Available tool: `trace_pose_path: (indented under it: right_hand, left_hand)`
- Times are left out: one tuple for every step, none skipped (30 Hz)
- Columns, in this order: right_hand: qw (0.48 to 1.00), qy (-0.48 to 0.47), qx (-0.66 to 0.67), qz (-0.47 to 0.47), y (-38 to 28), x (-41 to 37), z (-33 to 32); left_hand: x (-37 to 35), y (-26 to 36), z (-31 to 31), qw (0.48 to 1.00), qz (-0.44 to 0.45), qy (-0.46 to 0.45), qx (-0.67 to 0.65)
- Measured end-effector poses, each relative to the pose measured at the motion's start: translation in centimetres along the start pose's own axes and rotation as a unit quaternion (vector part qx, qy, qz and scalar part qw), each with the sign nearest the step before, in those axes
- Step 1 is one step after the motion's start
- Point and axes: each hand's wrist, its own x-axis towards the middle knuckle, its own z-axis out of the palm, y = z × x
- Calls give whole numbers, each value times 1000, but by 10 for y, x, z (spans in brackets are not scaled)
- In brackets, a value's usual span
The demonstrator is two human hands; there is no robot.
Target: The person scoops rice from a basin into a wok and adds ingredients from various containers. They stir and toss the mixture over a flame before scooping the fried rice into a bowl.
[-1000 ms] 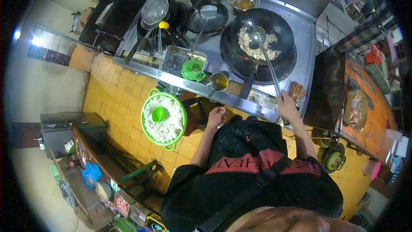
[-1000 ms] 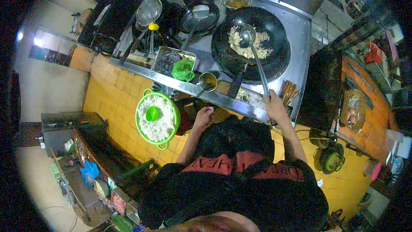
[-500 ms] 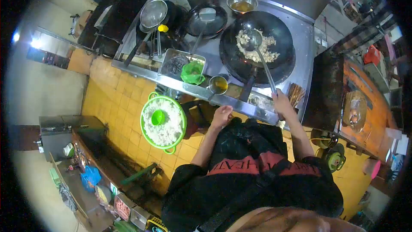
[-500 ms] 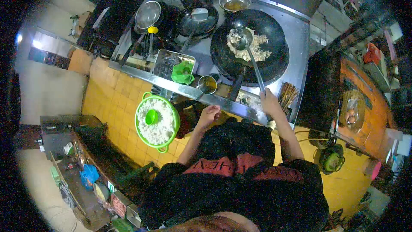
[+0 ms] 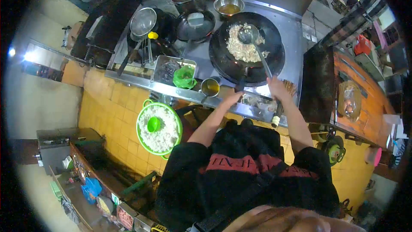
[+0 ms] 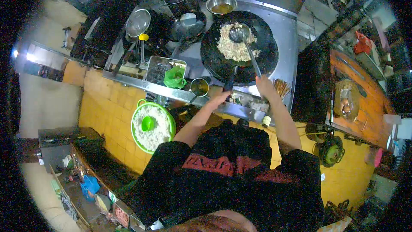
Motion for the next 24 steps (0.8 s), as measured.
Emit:
trace_pose_path:
  right_hand:
    - [999, 11, 32, 37, 4, 4, -5]
    - [995, 24, 64, 71, 5, 7, -10]
    - [995, 26, 64, 71, 10, 4, 2]
    - [994, 41, 52, 87, 22, -1, 27]
    - [992, 55, 40, 104, 29, -6, 42]
    - [992, 56, 38, 105, 27, -10, 25]
    - [978, -106, 123, 133, 16, -20, -10]
    - [929, -267, 203, 156, 9, -31, -34]
    - [955, -227, 160, 99, 25, -40, -43]
    - [981, -181, 40, 61, 22, -52, -60]
    - [989, -127, -75, 24, 12, -67, -87]
    - [986, -100, -127, 41, -20, -86, -124]
    - [979, -78, -179, 59, -48, -105, -154]
    - [979, -81, -175, 63, -51, -114, -165]
    - [980, -100, -167, 35, -52, -121, -172]
    - [980, -119, -160, 4, -54, -127, -176]
    - [984, -114, -137, -2, -59, -132, -177]
    - [984, -114, -139, -4, -60, -135, -175]
    - [984, -121, -131, -10, -59, -137, -172]
    - [985, -127, -120, -14, -57, -139, -165]
    - [983, -111, -142, 14, -44, -137, -146]
    - [984, -105, -142, 14, -42, -132, -137]
    - [985, -87, -148, 33, -42, -134, -127]
    - [984, -67, -154, 52, -43, -137, -120]
  left_hand:
    - [-6, 7, -3, 999, 35, -12, -14]
    - [-14, 20, -10, 997, 73, -22, -28]
    - [5, 10, -6, 997, 74, -22, -28]
    - [40, -11, 3, 990, 24, -62, -123]
    - [59, -22, 9, 970, -27, -102, -217]
    - [56, -14, 10, 970, -26, -104, -218]
    - [42, 3, 9, 936, -53, -168, -304]
    - [21, 23, 11, 889, -82, -228, -388]
    - [-6, 50, 21, 862, -96, -181, -464]
    - [12, 41, 41, 871, -113, -188, -440]
    - [-24, 67, 41, 826, -109, -198, -516]
    - [-72, 109, 35, 777, -103, -207, -586]
    - [-93, 129, 23, 779, -108, -208, -582]
    - [-111, 143, 9, 756, -137, -262, -584]
    - [-120, 145, 1, 728, -164, -314, -587]
    - [-101, 132, -1, 738, -156, -303, -583]
    - [-82, 114, -6, 775, -113, -288, -552]
    - [-62, 91, -7, 807, -67, -274, -518]
    - [-40, 62, -2, 809, -105, -248, -522]
    - [-42, 60, 0, 845, -139, -195, -479]
    - [-55, 55, 14, 864, -127, -175, -454]
    - [-95, 68, 24, 883, -112, -154, -428]
    - [-125, 76, 29, 849, -145, -200, -466]
    - [-149, 89, 28, 812, -175, -244, -501]
